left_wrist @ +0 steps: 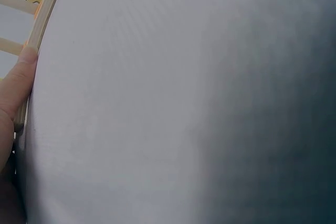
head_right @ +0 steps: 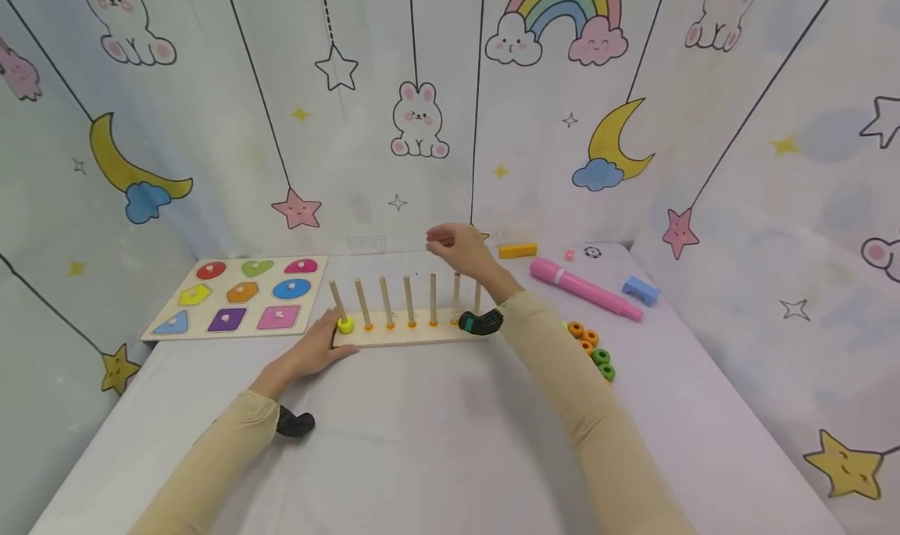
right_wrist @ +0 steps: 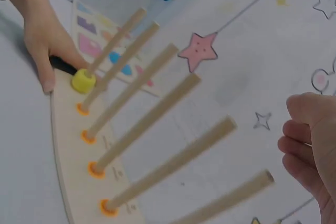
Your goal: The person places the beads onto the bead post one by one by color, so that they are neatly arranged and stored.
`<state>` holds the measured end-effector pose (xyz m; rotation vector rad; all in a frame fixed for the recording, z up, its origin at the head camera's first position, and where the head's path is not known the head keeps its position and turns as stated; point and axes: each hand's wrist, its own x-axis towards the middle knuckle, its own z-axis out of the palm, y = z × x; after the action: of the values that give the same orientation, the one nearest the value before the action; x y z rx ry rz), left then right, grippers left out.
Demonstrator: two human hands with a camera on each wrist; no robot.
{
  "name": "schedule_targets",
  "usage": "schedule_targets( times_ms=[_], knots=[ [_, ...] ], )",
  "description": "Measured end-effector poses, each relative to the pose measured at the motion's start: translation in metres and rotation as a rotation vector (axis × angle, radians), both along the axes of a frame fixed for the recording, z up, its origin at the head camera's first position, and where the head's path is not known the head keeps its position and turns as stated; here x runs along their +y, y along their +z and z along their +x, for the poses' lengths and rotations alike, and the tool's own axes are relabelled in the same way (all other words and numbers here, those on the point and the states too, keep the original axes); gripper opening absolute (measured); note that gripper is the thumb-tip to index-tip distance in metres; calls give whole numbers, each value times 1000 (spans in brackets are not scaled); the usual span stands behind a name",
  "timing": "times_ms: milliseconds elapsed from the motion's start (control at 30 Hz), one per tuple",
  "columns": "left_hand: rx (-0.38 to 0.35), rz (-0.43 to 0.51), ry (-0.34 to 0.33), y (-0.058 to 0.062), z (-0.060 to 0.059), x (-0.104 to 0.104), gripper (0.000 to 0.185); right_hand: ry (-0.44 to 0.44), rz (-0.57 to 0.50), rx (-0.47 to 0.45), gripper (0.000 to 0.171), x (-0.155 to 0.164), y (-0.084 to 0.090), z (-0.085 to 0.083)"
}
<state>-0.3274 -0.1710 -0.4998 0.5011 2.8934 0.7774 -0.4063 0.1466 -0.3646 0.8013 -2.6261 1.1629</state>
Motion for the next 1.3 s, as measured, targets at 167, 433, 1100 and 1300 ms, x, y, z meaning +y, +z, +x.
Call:
schedule_targets(
  times_ms=[167, 433, 1100, 1300],
  knots=[
    [13, 25, -6, 2, 0, 1, 83, -119, 2, 5, 29, 56, -8, -2],
    [53, 79, -41, 1, 0, 1, 90, -285, 71, -158, 34, 157, -38, 17],
    [34, 20, -23, -2, -4, 0, 86, -202, 202, -301, 35, 241, -94, 65],
    [43, 29, -23, -2, -1, -5, 85, -133, 244, -318, 32, 224, -101, 61]
  ],
)
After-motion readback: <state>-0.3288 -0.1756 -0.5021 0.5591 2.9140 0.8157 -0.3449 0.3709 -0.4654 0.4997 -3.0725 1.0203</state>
